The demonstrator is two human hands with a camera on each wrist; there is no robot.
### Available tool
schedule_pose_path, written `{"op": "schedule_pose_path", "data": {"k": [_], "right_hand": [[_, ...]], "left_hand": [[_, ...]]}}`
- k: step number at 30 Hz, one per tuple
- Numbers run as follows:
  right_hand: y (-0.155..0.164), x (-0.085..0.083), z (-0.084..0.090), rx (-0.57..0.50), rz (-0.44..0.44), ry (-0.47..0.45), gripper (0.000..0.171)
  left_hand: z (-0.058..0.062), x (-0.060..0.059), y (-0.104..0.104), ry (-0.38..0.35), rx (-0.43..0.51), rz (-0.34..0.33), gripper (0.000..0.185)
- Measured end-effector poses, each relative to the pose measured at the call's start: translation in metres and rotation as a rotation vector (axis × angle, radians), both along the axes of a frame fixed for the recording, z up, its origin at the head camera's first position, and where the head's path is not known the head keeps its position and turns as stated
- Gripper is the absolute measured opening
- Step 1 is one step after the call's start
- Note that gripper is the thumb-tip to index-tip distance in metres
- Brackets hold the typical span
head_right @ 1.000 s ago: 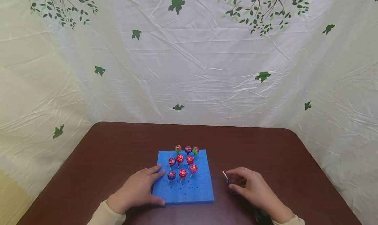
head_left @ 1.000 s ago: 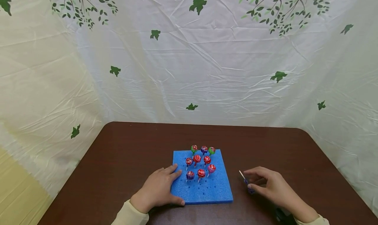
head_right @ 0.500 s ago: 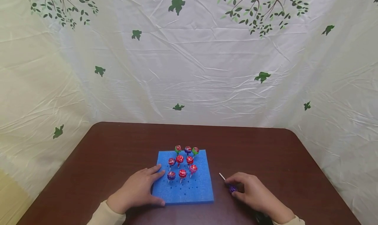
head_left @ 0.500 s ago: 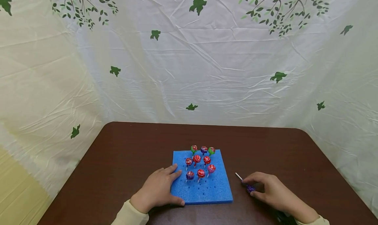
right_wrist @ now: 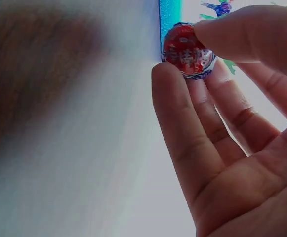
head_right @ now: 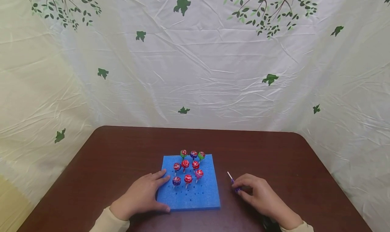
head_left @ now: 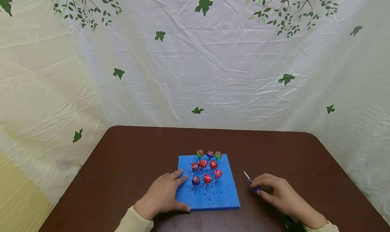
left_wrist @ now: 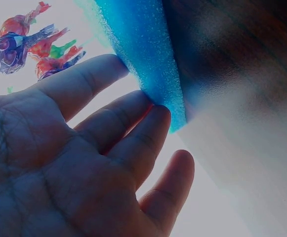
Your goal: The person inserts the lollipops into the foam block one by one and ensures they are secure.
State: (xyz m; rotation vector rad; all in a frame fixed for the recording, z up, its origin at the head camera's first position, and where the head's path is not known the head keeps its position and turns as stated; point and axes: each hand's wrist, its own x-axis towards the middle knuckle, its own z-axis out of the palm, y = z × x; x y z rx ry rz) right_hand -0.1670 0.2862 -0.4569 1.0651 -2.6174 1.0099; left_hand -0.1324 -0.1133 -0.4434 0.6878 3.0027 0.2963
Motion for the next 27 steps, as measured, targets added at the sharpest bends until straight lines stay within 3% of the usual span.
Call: {"op": "schedule_pose_path", "data": {"k": [8, 15, 22, 27], "right_hand": [[-0.006, -0.003, 0.007, -0.087, -0.035, 0.107, 0.04], [-0.012, -0.008, 0.009, -0.151, -0.043, 0.086, 0.035], [-0.022, -0.013, 0.01, -0.218, 0.008, 0.088, 0.047], [-0.03, -0.015, 0.019, -0.235, -0.001, 0.087, 0.044]], "left_hand": [[0.001, 0.0, 0.0, -0.012, -0.003, 0.007, 0.099], [0.003, 0.0, 0.0, -0.018, 0.001, 0.008, 0.099], [0.005, 0.001, 0.001, -0.026, 0.011, 0.009, 0.099], [0.005, 0.002, 0.001, -0.021, 0.008, 0.005, 0.099]]}}
